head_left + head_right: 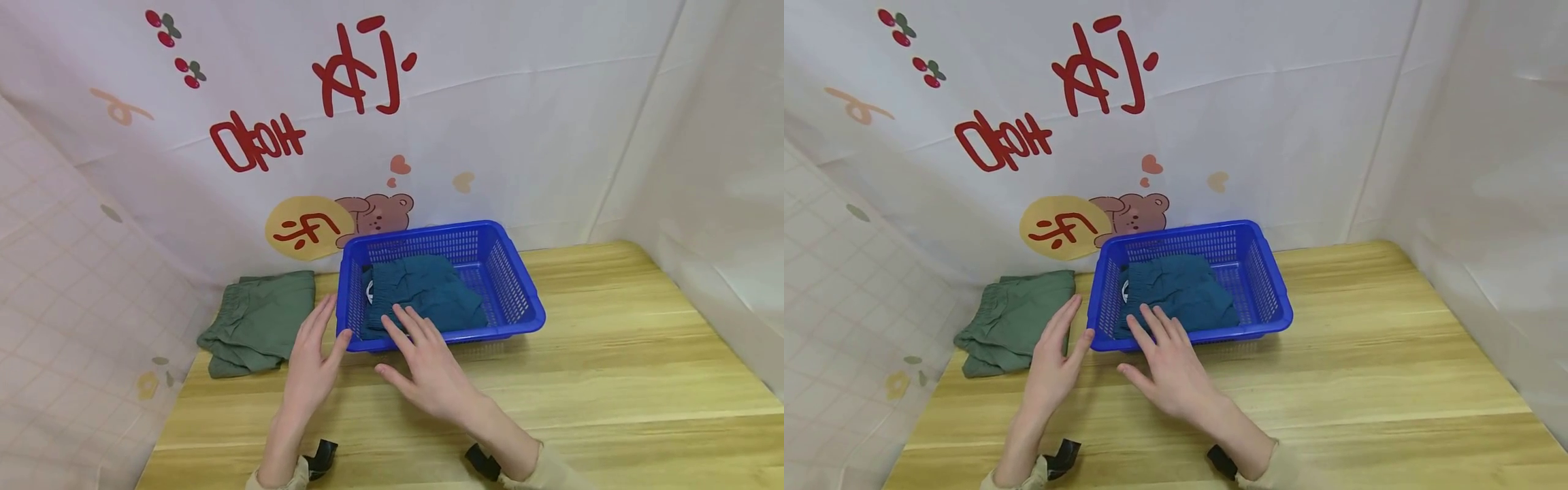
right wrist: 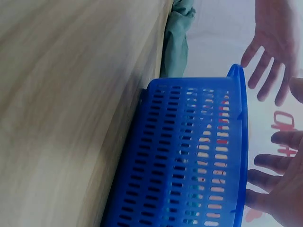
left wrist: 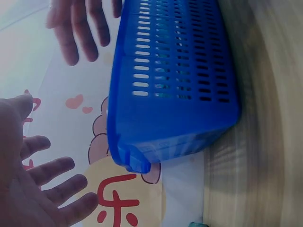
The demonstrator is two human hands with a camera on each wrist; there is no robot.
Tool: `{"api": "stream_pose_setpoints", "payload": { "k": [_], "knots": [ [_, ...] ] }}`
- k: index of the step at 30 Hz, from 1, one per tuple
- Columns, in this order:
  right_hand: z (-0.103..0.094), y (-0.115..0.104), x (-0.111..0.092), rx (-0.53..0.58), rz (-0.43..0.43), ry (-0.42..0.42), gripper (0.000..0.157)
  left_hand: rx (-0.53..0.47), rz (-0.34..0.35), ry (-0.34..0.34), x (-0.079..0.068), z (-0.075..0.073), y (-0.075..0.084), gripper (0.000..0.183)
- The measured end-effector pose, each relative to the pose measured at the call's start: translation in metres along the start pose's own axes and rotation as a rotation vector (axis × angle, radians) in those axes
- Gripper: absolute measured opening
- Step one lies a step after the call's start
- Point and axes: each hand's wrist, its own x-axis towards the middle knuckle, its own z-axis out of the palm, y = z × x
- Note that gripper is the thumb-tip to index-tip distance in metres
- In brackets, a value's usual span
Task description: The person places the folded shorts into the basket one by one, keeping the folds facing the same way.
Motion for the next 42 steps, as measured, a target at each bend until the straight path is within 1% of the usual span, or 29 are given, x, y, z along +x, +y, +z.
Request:
{"api": "stream_pose_setpoints", "payload": {
  "k": [3,6,12,15,19,21,23,28,30,33,38,42],
  "knots": [
    [0.001,-0.004,0.0,-0.004,-0.004,-0.003,0.072,0.019,0.008,-0.001,-0.002,0.0,-0.003,0.06],
    [0.002,-0.009,-0.001,-0.006,-0.008,-0.029,0.073,0.037,0.012,0.001,-0.007,-0.002,-0.007,0.06],
    [0.009,-0.021,-0.001,-0.028,-0.03,-0.07,0.073,0.086,0.015,-0.008,-0.016,-0.008,-0.022,0.06],
    [0.015,-0.029,-0.001,-0.041,-0.042,-0.092,0.073,0.109,0.012,-0.003,-0.022,-0.014,-0.032,0.059],
    [0.022,-0.042,-0.004,-0.066,-0.075,-0.128,0.073,0.116,0.021,0.006,-0.031,-0.023,-0.045,0.058],
    [0.025,-0.048,-0.006,-0.076,-0.099,-0.128,0.072,0.117,0.026,0.005,-0.035,-0.027,-0.05,0.057],
    [0.028,-0.053,-0.007,-0.082,-0.127,-0.111,0.072,0.118,0.028,0.005,-0.037,-0.031,-0.054,0.057],
    [0.041,-0.066,-0.009,-0.1,-0.224,-0.08,0.07,0.117,-0.021,-0.002,-0.04,-0.043,-0.064,0.057],
    [0.047,-0.072,-0.009,-0.1,-0.265,-0.088,0.069,0.118,-0.046,-0.004,-0.042,-0.049,-0.069,0.057],
    [0.056,-0.079,-0.007,-0.098,-0.303,-0.102,0.069,0.126,-0.074,-0.01,-0.044,-0.057,-0.078,0.057],
    [0.066,-0.082,0.001,-0.1,-0.295,-0.11,0.069,0.131,-0.107,-0.038,-0.043,-0.065,-0.092,0.059],
    [0.074,-0.08,0.008,-0.076,-0.262,-0.145,0.069,0.127,-0.134,-0.036,-0.043,-0.07,-0.105,0.059]
  ]
}}
